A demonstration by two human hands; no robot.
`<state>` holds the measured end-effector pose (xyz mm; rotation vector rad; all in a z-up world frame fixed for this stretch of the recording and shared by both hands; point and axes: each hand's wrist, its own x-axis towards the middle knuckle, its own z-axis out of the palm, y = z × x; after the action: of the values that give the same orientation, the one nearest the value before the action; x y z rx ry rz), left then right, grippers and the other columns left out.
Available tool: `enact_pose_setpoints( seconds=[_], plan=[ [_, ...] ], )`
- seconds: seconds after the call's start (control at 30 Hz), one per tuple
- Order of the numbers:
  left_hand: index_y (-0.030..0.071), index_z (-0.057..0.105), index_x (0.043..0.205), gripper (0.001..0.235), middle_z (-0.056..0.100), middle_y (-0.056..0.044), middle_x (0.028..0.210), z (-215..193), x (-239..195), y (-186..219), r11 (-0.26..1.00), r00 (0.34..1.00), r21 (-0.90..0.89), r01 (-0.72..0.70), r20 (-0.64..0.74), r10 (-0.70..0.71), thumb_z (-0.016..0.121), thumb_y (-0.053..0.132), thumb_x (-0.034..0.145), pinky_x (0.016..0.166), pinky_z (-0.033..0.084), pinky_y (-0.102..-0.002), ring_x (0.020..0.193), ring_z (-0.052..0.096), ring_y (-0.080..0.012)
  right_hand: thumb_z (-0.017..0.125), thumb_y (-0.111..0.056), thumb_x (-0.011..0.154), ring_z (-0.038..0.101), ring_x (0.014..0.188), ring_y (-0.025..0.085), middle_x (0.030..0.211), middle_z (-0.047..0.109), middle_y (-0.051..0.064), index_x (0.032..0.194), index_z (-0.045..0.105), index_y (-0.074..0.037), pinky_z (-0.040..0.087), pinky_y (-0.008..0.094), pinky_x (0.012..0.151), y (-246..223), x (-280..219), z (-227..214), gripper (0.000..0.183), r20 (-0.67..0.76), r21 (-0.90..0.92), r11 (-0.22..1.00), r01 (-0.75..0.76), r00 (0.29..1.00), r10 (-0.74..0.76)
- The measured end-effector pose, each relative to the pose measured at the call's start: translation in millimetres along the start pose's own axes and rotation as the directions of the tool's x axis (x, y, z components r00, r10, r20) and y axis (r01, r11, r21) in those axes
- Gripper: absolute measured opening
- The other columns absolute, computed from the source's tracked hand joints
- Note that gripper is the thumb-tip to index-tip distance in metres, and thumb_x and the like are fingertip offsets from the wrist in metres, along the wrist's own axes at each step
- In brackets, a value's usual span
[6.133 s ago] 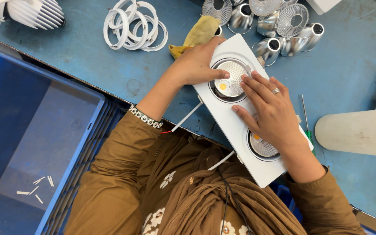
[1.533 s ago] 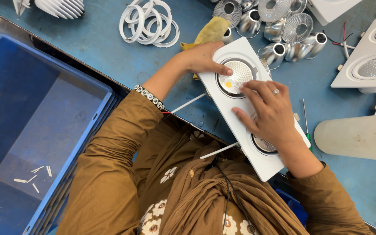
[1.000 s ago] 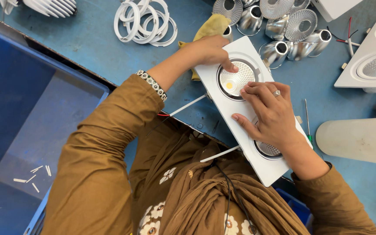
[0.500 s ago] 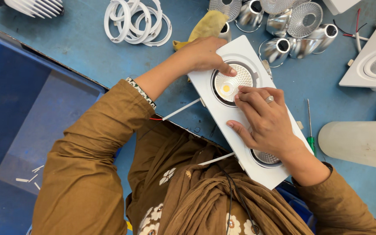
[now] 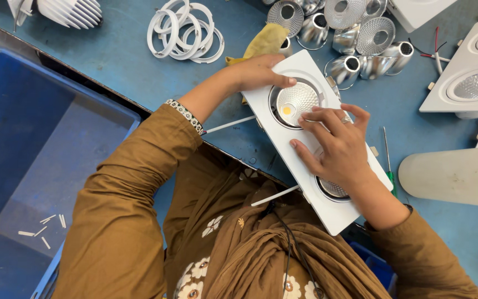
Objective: The person assembles dual recessed LED light fixtures by inserting LED modules into a white housing, wiping the interior with a yellow cloth, and securing clear plastic rings. The person handles multiple units, placing completed fixtures into a blue crate.
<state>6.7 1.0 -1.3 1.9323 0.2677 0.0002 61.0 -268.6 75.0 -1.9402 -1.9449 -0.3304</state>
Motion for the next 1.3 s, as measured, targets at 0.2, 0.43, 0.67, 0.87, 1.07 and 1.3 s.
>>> enact_pose_setpoints(
  seconds=[0.2,0.43,0.67,0.87,1.07,1.3],
  plan=[
    [0.006,0.063,0.121,0.058,0.075,-0.009,0.111,-3.2,-6.2,1.3,0.985,0.998,-0.171,0.022,0.067,-0.010,0.077,0.043,0.080,0.082,0.058,-0.031,0.097,0.074,-0.0184,0.078,-0.029,0.091,0.064,0.120,0.021,0.116,0.069,0.004,0.111,0.075,-0.009,0.035,0.048,0.111,4.8,-3.5,2.1,0.029,-0.005,0.028,1.000,0.007,1.000,-0.007],
    [0.007,0.063,0.119,0.057,0.075,-0.010,0.109,-2.4,-5.9,7.3,0.999,0.999,0.004,0.042,0.023,-0.042,0.078,0.044,0.078,0.083,0.057,-0.031,0.097,0.074,-0.0195,0.077,-0.024,0.088,0.064,0.121,0.023,0.123,0.069,0.004,0.120,0.074,-0.006,0.038,0.044,0.107,4.8,2.7,0.0,0.037,0.023,0.064,0.998,0.020,0.999,-0.022],
    [0.006,0.063,0.120,0.058,0.076,-0.012,0.110,-3.6,-7.6,7.1,0.995,0.999,-0.099,-0.006,0.049,0.010,0.081,0.043,0.079,0.084,0.058,-0.032,0.100,0.074,-0.0195,0.077,-0.022,0.087,0.063,0.121,0.024,0.123,0.069,0.004,0.123,0.073,-0.006,0.041,0.042,0.104,6.5,5.9,0.0,0.039,0.046,0.112,0.994,0.017,0.999,-0.022],
    [0.005,0.067,0.120,0.054,0.078,-0.011,0.107,-5.2,-6.8,18.0,0.965,0.980,-0.204,0.163,0.146,-0.135,0.080,0.036,0.078,0.077,0.061,-0.032,0.093,0.077,-0.0196,0.078,-0.047,0.083,0.062,0.120,0.027,0.121,0.067,0.008,0.125,0.070,-0.002,0.040,0.046,0.105,8.0,6.2,-2.0,0.062,0.072,0.083,0.993,0.079,0.994,-0.085],
    [0.007,0.066,0.117,0.053,0.077,-0.009,0.104,-3.6,1.3,20.9,0.956,0.973,-0.200,0.213,0.132,-0.189,0.081,0.031,0.073,0.076,0.062,-0.033,0.089,0.077,-0.0188,0.075,-0.066,0.075,0.060,0.116,0.029,0.117,0.062,0.011,0.123,0.067,0.002,0.038,0.050,0.110,12.9,10.4,-2.6,0.084,0.130,0.136,0.985,0.109,0.983,-0.127],
    [0.005,0.067,0.115,0.053,0.076,-0.009,0.107,-3.1,-2.1,15.8,0.984,0.994,-0.157,0.085,0.080,-0.073,0.083,0.036,0.075,0.084,0.056,-0.032,0.099,0.073,-0.0200,0.074,-0.063,0.077,0.060,0.116,0.028,0.118,0.064,0.011,0.121,0.067,0.003,0.034,0.049,0.108,13.4,17.9,-1.9,0.080,0.156,0.159,0.982,0.101,0.980,-0.126]
  ],
)
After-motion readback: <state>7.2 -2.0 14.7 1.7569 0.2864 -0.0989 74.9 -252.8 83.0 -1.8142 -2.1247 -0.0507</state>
